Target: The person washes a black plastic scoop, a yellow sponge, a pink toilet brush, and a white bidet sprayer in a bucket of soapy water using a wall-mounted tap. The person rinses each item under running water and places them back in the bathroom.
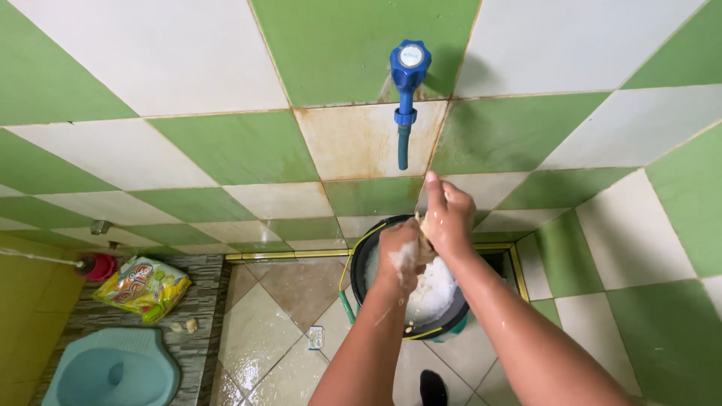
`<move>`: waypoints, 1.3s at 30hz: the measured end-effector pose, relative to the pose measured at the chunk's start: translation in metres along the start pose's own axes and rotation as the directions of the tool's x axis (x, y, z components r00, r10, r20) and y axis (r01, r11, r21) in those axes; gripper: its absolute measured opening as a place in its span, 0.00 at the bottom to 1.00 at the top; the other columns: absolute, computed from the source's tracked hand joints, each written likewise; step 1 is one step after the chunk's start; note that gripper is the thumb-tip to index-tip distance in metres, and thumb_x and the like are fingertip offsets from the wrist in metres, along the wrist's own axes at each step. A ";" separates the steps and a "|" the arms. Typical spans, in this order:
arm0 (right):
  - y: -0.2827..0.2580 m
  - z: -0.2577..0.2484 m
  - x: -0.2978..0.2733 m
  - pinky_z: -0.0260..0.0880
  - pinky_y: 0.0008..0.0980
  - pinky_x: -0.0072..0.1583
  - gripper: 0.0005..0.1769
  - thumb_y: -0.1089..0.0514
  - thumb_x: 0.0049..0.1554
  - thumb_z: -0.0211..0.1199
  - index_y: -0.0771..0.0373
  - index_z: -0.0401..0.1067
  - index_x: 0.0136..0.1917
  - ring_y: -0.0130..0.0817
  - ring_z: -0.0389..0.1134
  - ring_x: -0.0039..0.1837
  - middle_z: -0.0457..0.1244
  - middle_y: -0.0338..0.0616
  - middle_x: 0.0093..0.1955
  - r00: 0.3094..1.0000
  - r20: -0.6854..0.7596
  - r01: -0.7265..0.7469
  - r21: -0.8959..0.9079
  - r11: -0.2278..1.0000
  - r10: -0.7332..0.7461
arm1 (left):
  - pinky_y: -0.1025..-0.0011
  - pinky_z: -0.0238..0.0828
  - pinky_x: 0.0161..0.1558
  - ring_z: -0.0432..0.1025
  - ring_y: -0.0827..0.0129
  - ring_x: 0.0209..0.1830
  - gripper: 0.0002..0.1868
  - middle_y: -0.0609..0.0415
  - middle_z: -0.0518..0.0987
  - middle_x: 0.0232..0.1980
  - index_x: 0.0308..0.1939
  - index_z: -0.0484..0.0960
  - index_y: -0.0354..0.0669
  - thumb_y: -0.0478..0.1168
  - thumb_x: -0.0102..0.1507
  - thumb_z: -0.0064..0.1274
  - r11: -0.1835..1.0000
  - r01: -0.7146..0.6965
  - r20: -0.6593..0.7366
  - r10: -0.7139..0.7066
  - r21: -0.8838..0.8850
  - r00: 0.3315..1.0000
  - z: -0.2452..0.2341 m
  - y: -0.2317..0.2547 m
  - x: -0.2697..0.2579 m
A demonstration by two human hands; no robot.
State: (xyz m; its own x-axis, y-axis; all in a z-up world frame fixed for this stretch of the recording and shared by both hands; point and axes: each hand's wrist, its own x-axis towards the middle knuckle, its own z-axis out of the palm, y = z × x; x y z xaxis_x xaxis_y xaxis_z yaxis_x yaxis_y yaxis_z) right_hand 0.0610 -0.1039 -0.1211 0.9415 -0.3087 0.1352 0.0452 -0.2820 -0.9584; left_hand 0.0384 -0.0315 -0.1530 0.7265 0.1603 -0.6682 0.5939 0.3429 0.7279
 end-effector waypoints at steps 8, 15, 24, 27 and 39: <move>-0.069 0.002 -0.071 0.66 0.28 0.35 0.29 0.48 0.65 0.60 0.55 0.68 0.23 0.33 0.66 0.25 0.62 0.38 0.19 0.972 0.052 0.233 -0.041 0.972 -0.231 | 0.56 0.75 0.53 0.78 0.47 0.55 0.21 0.41 0.85 0.45 0.49 0.86 0.46 0.50 0.68 0.38 0.766 -0.308 0.188 0.244 0.564 0.951 -0.028 0.021 0.025; -0.039 -0.007 0.030 0.65 0.43 0.47 0.29 0.40 0.65 0.59 0.60 0.69 0.30 0.42 0.61 0.36 0.63 0.50 0.28 0.982 -0.176 0.046 -0.148 0.988 -0.072 | 0.68 0.58 0.15 0.66 0.64 0.14 0.16 0.52 0.69 0.18 0.29 0.76 0.39 0.48 0.63 0.47 0.990 -0.085 0.045 0.091 -0.116 0.995 0.003 0.055 -0.076; -0.057 -0.014 -0.038 0.66 0.31 0.36 0.28 0.45 0.63 0.63 0.48 0.65 0.22 0.43 0.65 0.28 0.58 0.39 0.19 0.920 0.001 0.376 -0.285 0.882 -0.391 | 0.53 0.71 0.47 0.78 0.52 0.46 0.24 0.34 0.84 0.44 0.41 0.87 0.31 0.50 0.66 0.44 0.966 -0.236 0.094 0.227 0.102 0.969 -0.012 -0.006 0.028; -0.046 -0.021 0.011 0.61 0.38 0.36 0.27 0.55 0.67 0.59 0.64 0.63 0.28 0.41 0.58 0.29 0.57 0.58 0.24 0.889 -0.090 0.415 -0.260 0.872 -0.450 | 0.78 0.50 0.09 0.69 0.66 0.11 0.16 0.52 0.72 0.18 0.32 0.77 0.42 0.50 0.65 0.50 0.983 -0.063 0.083 0.078 -0.171 0.994 0.008 0.022 -0.043; -0.036 -0.021 -0.005 0.60 0.40 0.42 0.35 0.43 0.69 0.55 0.68 0.62 0.26 0.43 0.57 0.34 0.54 0.60 0.24 0.983 -0.146 0.101 -0.069 0.992 -0.110 | 0.60 0.72 0.32 0.74 0.64 0.28 0.20 0.45 0.82 0.29 0.39 0.87 0.34 0.50 0.60 0.53 0.991 -0.126 0.011 0.126 -0.051 0.992 0.007 0.009 -0.031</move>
State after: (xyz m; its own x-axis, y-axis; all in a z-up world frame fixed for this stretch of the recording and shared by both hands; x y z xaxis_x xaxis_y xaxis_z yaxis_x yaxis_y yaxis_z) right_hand 0.0477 -0.1118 -0.0822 0.8718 -0.4050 0.2755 0.1170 -0.3740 -0.9200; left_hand 0.0235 -0.0404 -0.1249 0.7994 0.1924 -0.5692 0.4792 0.3672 0.7972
